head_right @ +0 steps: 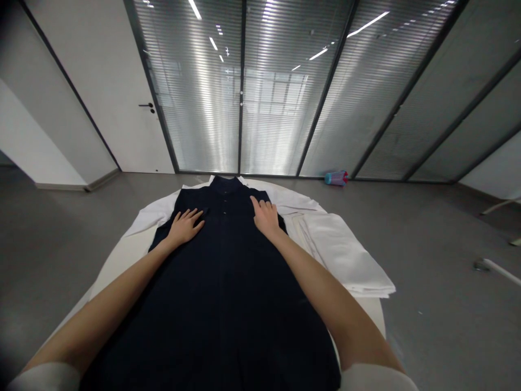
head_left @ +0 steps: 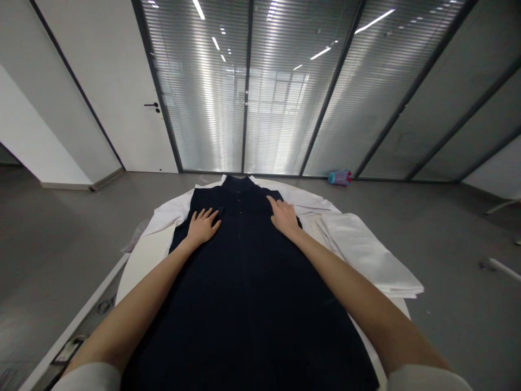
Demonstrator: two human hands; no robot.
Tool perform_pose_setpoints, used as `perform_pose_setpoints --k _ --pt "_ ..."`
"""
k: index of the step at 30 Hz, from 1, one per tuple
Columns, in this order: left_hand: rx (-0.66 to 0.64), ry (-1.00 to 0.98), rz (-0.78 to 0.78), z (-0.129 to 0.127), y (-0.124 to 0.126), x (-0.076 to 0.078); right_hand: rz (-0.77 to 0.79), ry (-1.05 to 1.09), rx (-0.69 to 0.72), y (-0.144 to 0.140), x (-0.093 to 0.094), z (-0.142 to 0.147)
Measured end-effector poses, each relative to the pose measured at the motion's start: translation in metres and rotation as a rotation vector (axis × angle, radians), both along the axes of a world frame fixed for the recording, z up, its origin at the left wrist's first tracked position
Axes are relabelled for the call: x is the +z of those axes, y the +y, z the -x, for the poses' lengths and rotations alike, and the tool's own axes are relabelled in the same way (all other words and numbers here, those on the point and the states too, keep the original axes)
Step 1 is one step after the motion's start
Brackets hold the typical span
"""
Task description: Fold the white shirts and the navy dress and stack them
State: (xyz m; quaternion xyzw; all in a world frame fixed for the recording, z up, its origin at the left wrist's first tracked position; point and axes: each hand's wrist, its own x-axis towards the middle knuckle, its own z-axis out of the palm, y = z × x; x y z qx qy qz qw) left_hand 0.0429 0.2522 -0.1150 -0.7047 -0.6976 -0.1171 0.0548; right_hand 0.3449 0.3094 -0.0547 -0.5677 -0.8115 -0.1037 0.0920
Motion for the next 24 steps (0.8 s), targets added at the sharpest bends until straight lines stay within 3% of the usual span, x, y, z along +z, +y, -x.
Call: perform_pose_setpoints --k 5,16,24 --pt "-0.003 -0.014 0.003 0.0 0.0 0.0 0.079 -0.04 0.031 -0.031 -0.021 0.007" --pt "-0.006 0.026 0.001 -0.001 -0.001 0.002 0.012 0.101 0.056 -0.032 -0.042 -0.005" --pt "-0.004 0.002 0.005 0.0 0.0 0.0 0.07 0.148 0.049 -0.03 -0.042 -0.007"
